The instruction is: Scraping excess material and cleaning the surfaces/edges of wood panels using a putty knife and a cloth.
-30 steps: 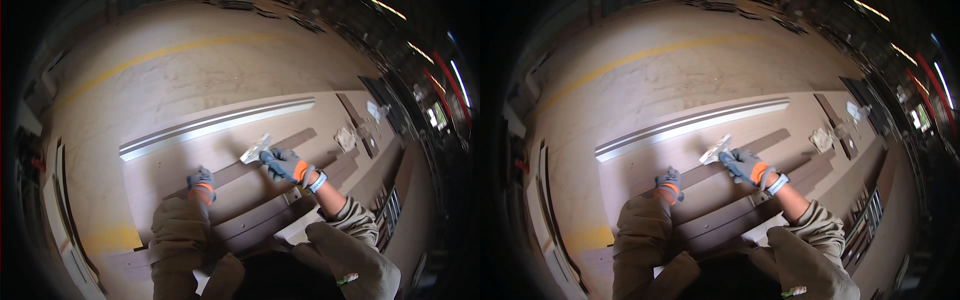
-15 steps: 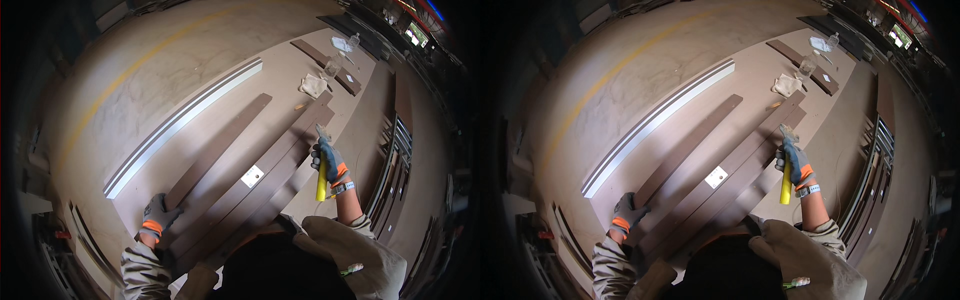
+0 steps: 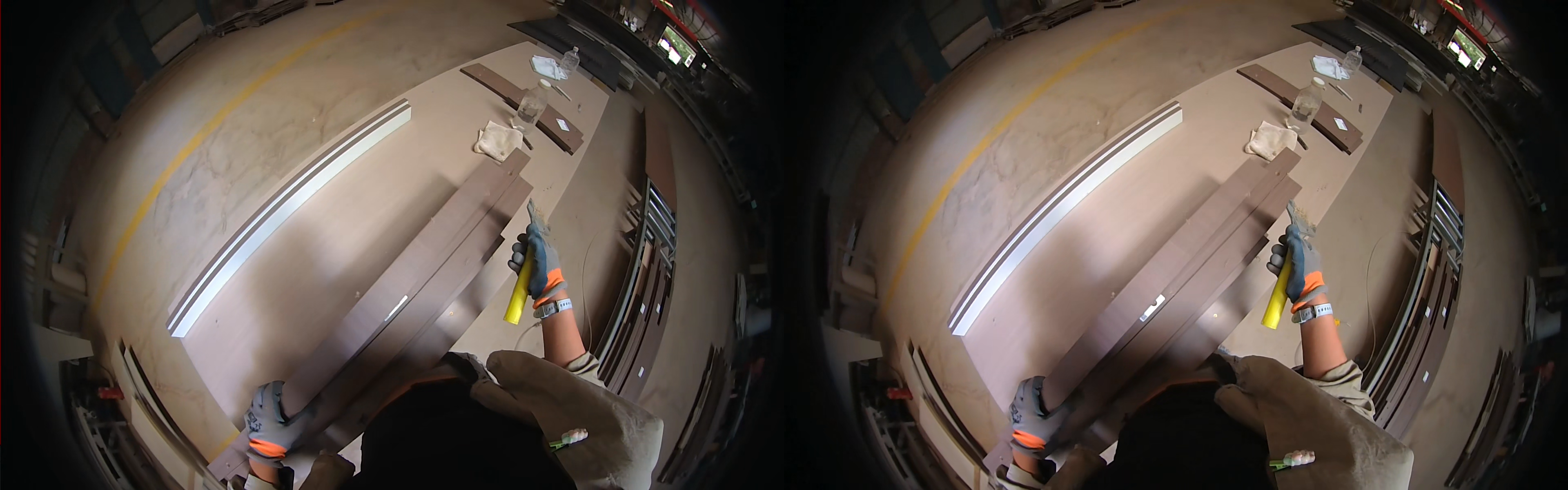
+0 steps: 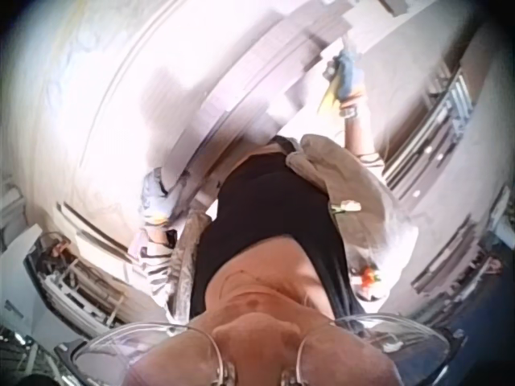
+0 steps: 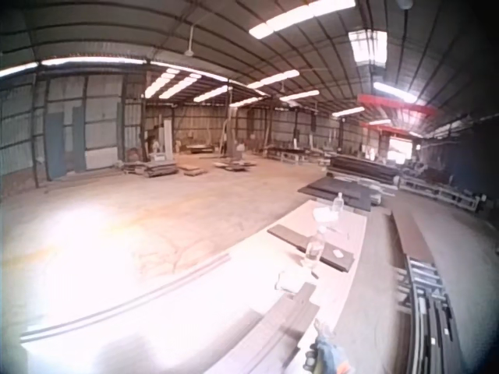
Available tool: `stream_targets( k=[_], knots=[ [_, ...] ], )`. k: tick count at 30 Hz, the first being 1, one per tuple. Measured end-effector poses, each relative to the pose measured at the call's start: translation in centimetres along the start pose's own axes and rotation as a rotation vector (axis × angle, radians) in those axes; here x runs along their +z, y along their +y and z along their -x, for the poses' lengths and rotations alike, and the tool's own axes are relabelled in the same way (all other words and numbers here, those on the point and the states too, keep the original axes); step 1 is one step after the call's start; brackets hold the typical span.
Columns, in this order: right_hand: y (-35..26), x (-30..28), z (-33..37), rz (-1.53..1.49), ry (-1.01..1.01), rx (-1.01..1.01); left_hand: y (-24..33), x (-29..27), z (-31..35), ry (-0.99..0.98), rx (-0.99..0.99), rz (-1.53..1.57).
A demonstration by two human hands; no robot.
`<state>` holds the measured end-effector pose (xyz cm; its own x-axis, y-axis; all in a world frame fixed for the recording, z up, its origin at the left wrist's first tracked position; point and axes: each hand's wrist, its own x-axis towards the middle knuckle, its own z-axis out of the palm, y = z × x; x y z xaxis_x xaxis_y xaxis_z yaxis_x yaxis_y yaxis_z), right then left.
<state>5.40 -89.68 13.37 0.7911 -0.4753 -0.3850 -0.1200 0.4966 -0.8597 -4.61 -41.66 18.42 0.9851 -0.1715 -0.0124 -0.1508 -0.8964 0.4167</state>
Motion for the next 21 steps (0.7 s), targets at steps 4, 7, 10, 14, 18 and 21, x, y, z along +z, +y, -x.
stream_targets(
  k=[4, 7, 10, 14, 18, 21],
  knots=[
    [-0.2, 0.1, 0.4, -0.007, -0.036, -0.006, -0.4, 2.8, 0.1, -0.026, -0.057, 0.035],
    [-0.4, 0.4, 0.6, 0.023, -0.034, -0.008, -0.9, 4.1, -0.1, 0.05, -0.065, 0.06],
    [-0.4, 0.7, 0.8, 0.046, 0.004, 0.024, -1.5, 4.6, 0.0, 0.025, -0.002, -0.1],
    [0.0, 0.9, 1.1, 0.066, -0.016, 0.039, -1.8, 5.5, 0.2, 0.089, 0.012, -0.055],
    [0.6, 0.4, 0.8, 0.067, -0.049, 0.064, -1.6, 5.9, -0.3, 0.156, 0.02, -0.03],
    [1.0, -0.2, 0.5, 0.048, -0.024, 0.082, -1.0, 5.7, -1.3, 0.223, 0.047, 0.013]
  ],
)
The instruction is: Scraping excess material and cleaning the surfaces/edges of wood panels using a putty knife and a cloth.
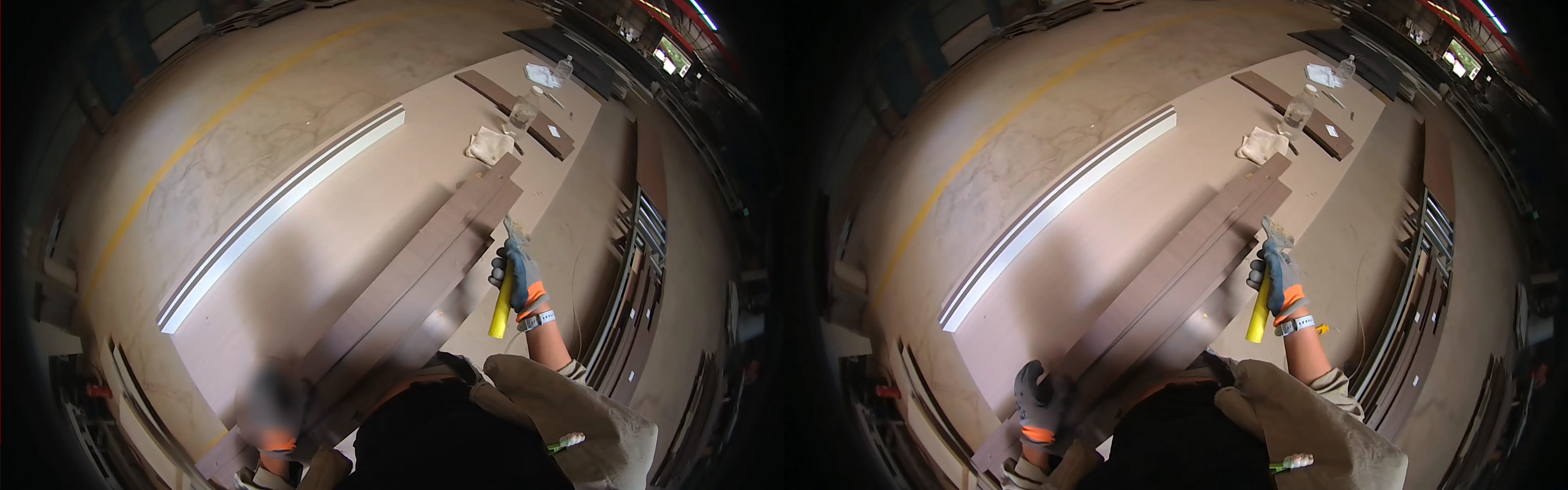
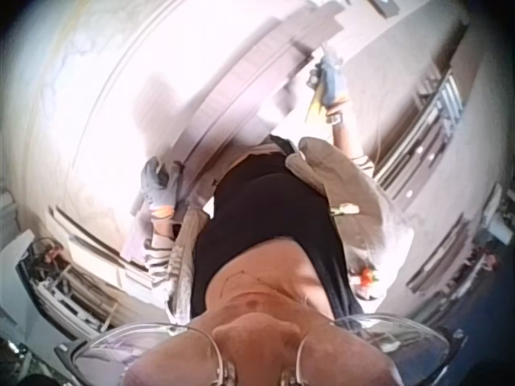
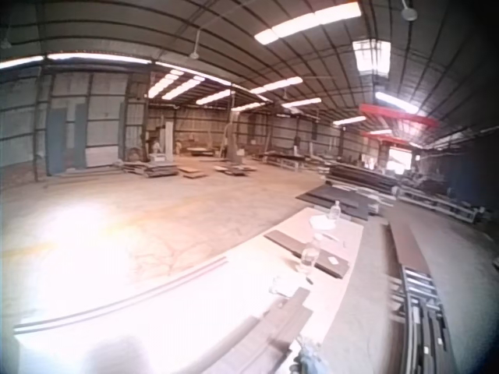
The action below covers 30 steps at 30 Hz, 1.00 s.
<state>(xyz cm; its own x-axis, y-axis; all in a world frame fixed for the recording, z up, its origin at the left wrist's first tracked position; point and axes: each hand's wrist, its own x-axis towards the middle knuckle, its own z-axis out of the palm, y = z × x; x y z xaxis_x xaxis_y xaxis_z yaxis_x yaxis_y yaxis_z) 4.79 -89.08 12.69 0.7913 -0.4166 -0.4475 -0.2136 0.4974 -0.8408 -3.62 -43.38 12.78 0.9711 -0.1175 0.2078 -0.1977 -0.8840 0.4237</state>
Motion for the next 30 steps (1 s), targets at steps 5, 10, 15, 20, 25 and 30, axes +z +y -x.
stream_targets(
  k=[5, 10, 15, 20, 25, 30],
  knots=[
    [0.3, -0.2, -0.2, -0.047, -0.046, -0.012, 2.4, 1.4, -2.0, -0.092, 0.042, -0.099],
    [0.5, -0.4, -0.2, -0.024, -0.005, 0.018, 2.3, 2.3, -3.8, -0.31, -0.015, -0.038],
    [0.8, -1.1, -0.6, -0.043, 0.039, 0.034, 2.8, 2.3, -2.8, -0.181, 0.121, -0.08],
    [1.1, -1.2, -0.8, -0.056, -0.019, 0.001, 3.9, 1.4, -1.7, -0.214, 0.193, -0.093],
    [0.8, -0.6, -0.5, -0.043, -0.055, 0.03, 4.1, 1.8, 0.4, -0.248, 0.132, -0.13],
    [0.7, 0.0, -0.2, 0.019, -0.016, 0.034, 2.9, 2.1, 1.3, -0.252, 0.14, -0.135]
  ],
)
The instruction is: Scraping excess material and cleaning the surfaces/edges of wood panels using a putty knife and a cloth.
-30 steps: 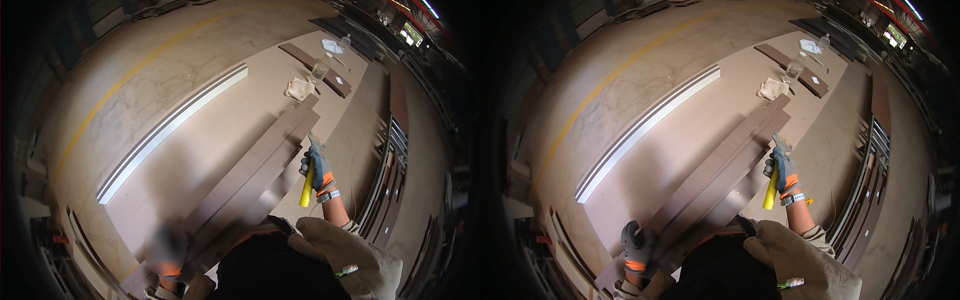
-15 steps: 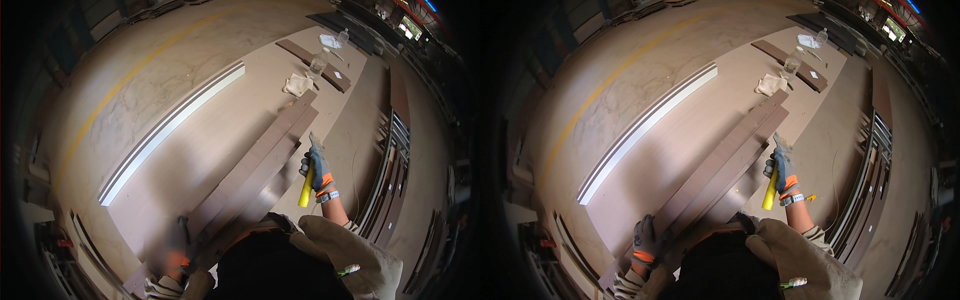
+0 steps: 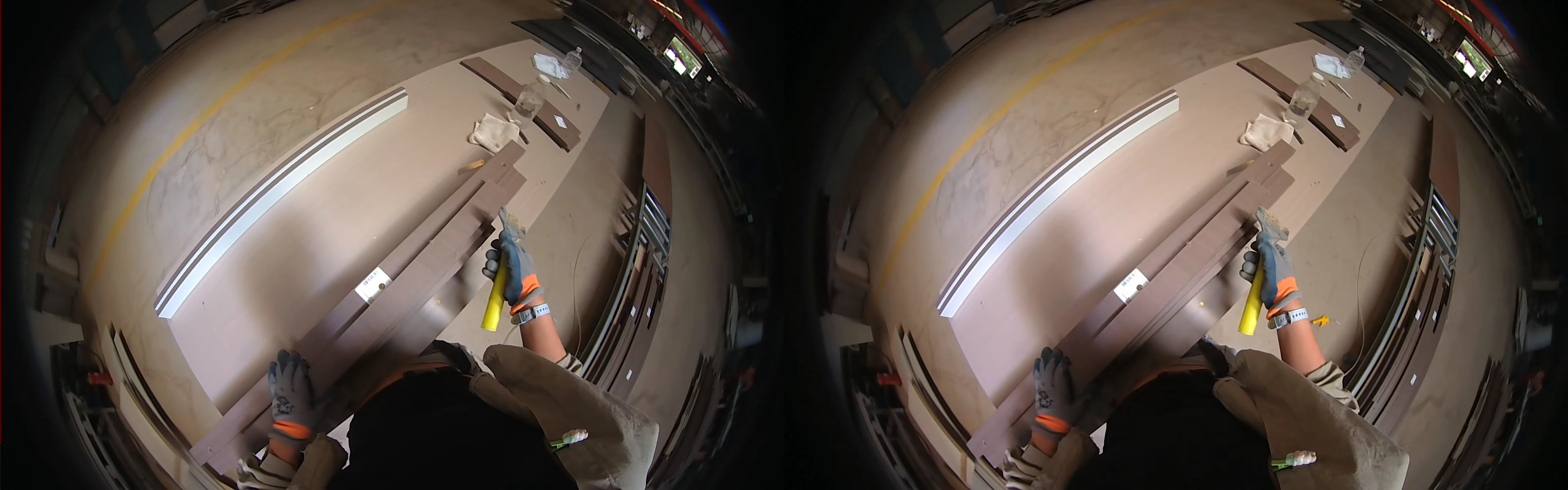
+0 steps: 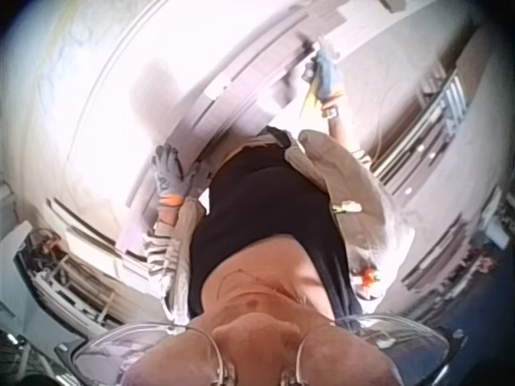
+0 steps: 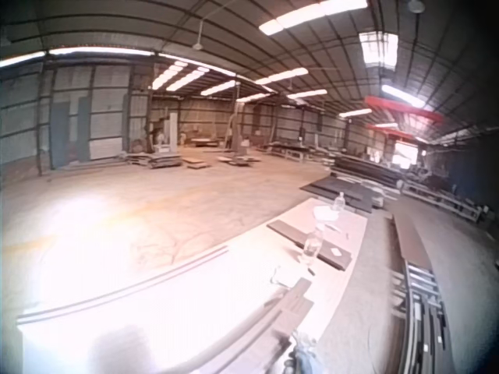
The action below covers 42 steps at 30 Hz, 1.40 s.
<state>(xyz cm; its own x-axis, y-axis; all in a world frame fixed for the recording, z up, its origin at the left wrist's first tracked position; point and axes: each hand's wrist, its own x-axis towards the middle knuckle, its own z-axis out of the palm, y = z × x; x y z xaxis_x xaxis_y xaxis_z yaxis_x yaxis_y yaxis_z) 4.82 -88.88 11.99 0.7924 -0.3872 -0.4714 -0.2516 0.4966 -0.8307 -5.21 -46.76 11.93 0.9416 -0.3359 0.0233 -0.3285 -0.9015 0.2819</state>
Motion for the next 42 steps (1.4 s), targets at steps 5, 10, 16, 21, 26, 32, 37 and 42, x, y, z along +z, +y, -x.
stream_targets(
  k=[5, 10, 16, 21, 26, 32, 37, 42],
  knots=[
    [0.1, 0.0, -0.2, -0.047, -0.052, -0.026, -0.3, -0.3, 0.9, 0.018, 0.02, 0.01],
    [0.3, 0.4, -0.4, -0.043, -0.067, -0.001, 0.4, -0.8, 1.3, 0.035, 0.019, -0.022],
    [0.3, 1.0, -0.4, 0.004, -0.059, 0.03, 0.7, -1.5, 1.0, -0.012, -0.029, -0.004],
    [0.3, 1.2, -0.5, 0.014, -0.062, 0.017, 1.1, -1.8, 1.0, -0.022, -0.073, -0.015],
    [0.3, 1.8, -0.3, 0.035, -0.022, -0.029, 1.7, -2.9, 0.6, -0.011, -0.096, 0.049],
    [-0.1, 2.1, -0.4, 0.039, 0.02, -0.114, -1.6, -5.4, -0.2, 0.153, -0.066, 0.059],
    [-0.5, 1.6, -0.1, 0.127, 0.047, -0.198, -6.5, -5.3, -3.3, 0.228, -0.21, -0.055],
    [-2.8, 2.3, -1.4, 0.249, -0.013, -0.426, -10.3, -4.0, -8.8, 0.115, -0.517, -0.173]
  ],
)
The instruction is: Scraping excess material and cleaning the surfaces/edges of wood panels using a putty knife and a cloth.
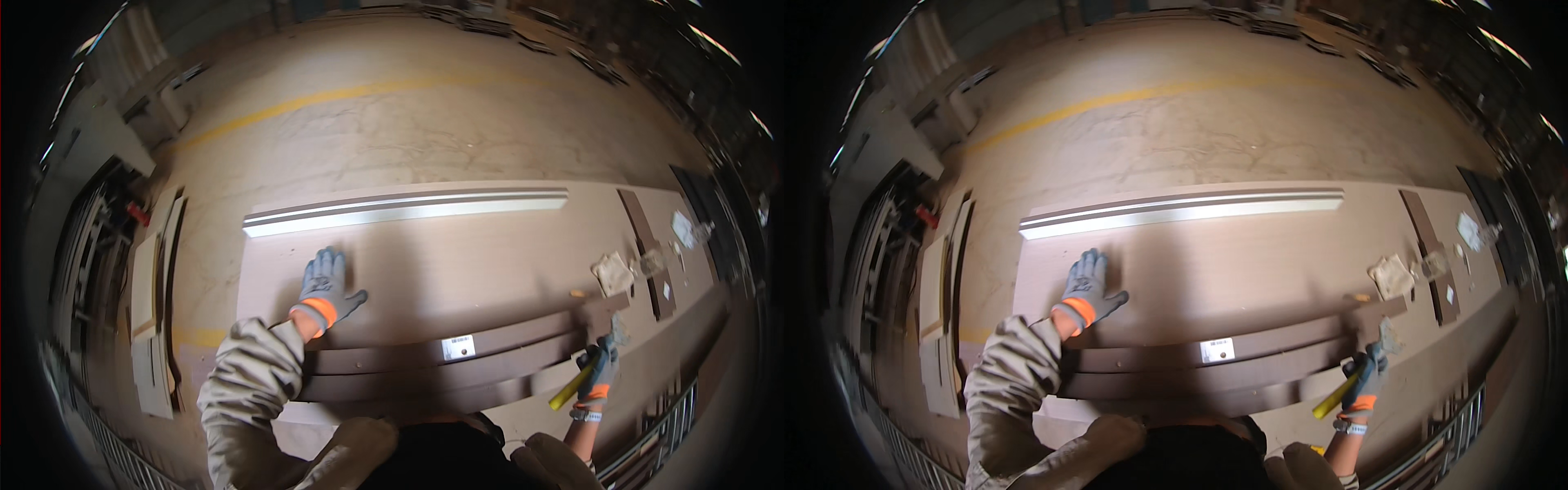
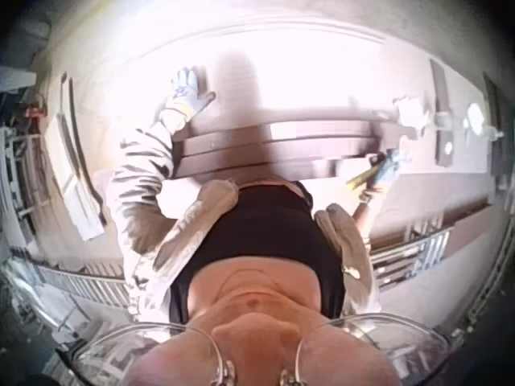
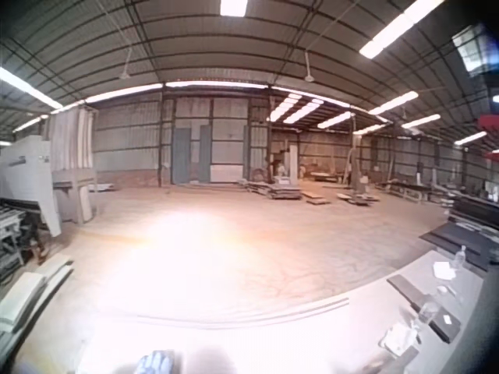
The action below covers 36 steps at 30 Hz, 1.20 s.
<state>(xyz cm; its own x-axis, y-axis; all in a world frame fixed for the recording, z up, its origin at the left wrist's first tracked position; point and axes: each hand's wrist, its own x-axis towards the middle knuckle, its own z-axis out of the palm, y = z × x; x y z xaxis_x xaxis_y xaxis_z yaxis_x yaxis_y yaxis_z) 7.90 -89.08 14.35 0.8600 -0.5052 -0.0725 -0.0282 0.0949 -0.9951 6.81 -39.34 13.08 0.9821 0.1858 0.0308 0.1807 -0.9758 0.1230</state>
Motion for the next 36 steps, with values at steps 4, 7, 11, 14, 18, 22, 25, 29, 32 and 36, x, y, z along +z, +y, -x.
stream_targets(
  k=[4, 7, 11, 14, 18, 22, 25, 29, 32, 36],
  knots=[
    [-2.6, 0.7, -4.8, -0.007, -0.035, -0.066, 1.4, 1.5, -5.9, -0.022, -0.095, -0.015],
    [-3.1, 2.2, -7.0, 0.022, -0.053, -0.019, 2.2, 2.7, -8.7, 0.033, -0.201, 0.008],
    [-2.4, 5.1, -10.4, 0.05, -0.116, -0.091, 3.3, 3.8, -11.8, -0.007, -0.166, 0.008],
    [-1.7, 7.6, -13.1, 0.086, -0.219, -0.107, 3.3, 4.3, -14.3, 0.011, -0.132, -0.014],
    [-0.5, 10.6, -14.2, 0.135, -0.397, -0.139, 2.9, 5.1, -16.8, 0.001, -0.201, -0.095],
    [0.0, 12.8, -13.6, 0.352, -0.512, -0.272, 2.6, 6.5, -17.1, -0.041, -0.237, -0.106],
    [0.4, 14.1, -12.5, 0.351, -0.53, -0.215, 2.6, 7.2, -17.3, -0.043, -0.218, -0.149],
    [-0.4, 14.4, -11.9, 0.457, -0.595, -0.229, 2.6, 7.3, -17.3, -0.034, -0.203, -0.157],
    [-0.8, 14.1, -11.8, 0.452, -0.608, -0.232, 3.0, 7.0, -17.1, -0.035, -0.209, -0.139],
    [-1.1, 13.4, -12.0, 0.334, -0.634, -0.21, 4.0, 6.1, -16.7, 0.013, -0.256, -0.162]
  ],
)
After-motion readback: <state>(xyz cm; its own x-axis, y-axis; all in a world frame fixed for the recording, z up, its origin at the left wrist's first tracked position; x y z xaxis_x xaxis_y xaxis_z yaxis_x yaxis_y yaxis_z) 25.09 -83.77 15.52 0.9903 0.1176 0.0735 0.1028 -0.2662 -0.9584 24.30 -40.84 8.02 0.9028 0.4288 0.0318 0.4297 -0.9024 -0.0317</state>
